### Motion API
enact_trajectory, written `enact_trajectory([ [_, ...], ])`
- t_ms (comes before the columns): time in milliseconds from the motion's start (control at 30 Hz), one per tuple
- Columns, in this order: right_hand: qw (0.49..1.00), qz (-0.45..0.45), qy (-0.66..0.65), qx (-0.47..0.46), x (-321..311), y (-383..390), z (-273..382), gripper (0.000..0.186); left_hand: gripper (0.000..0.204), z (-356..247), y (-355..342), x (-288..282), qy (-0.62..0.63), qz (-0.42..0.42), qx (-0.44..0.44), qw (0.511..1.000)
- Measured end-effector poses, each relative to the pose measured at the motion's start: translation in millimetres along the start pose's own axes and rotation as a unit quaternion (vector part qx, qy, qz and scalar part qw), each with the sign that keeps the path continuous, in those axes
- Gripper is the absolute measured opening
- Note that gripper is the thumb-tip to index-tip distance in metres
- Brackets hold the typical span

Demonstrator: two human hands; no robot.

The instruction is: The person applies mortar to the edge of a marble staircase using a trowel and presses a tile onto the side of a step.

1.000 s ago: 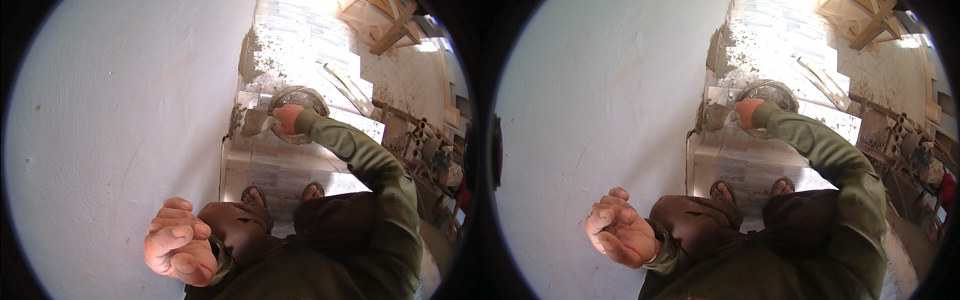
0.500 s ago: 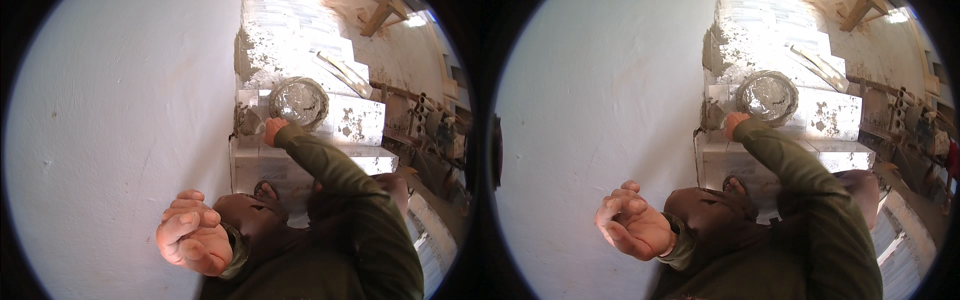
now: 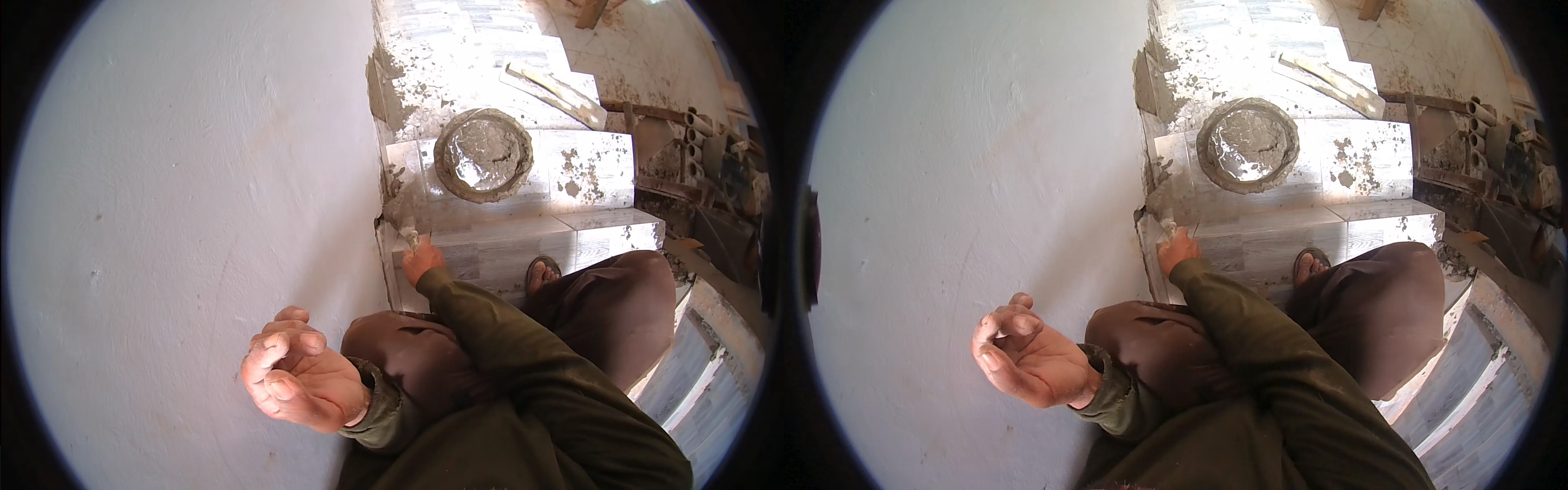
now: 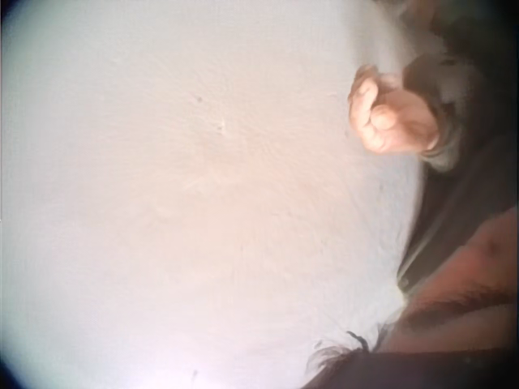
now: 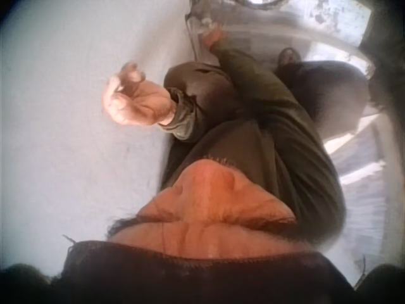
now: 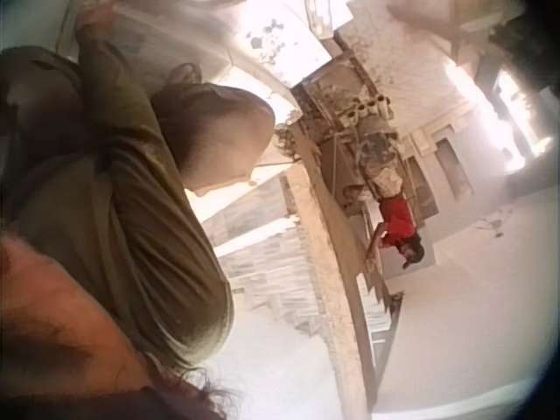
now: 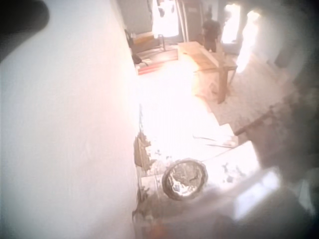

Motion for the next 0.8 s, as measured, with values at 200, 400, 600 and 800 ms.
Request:
enact_trajectory([
  [200,1.000,0.026,-0.010,0.011,10,5,9,0.035,0.033,-1,3,-6,0.006,0.002,-0.003,1.000],
  [400,0.994,0.090,-0.036,-0.049,26,9,36,0.038,0.032,-1,3,-7,0.007,0.005,0.005,1.000],
  [600,0.988,0.116,-0.046,-0.088,30,6,51,0.040,0.032,-1,4,-1,-0.002,0.012,0.004,1.000],
  [800,0.985,0.138,0.002,-0.108,12,29,58,0.037,0.032,3,3,3,0.009,-0.004,-0.008,1.000],
])
Point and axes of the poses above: each hand's wrist, its own y-axis away from the middle knuckle, its own x-axis out of the palm, z = x × y, the point moved 6 cm from there along -y, towards the middle knuckle, and after that the axes turned 4 degrees about -x, right-handed, at the moved point
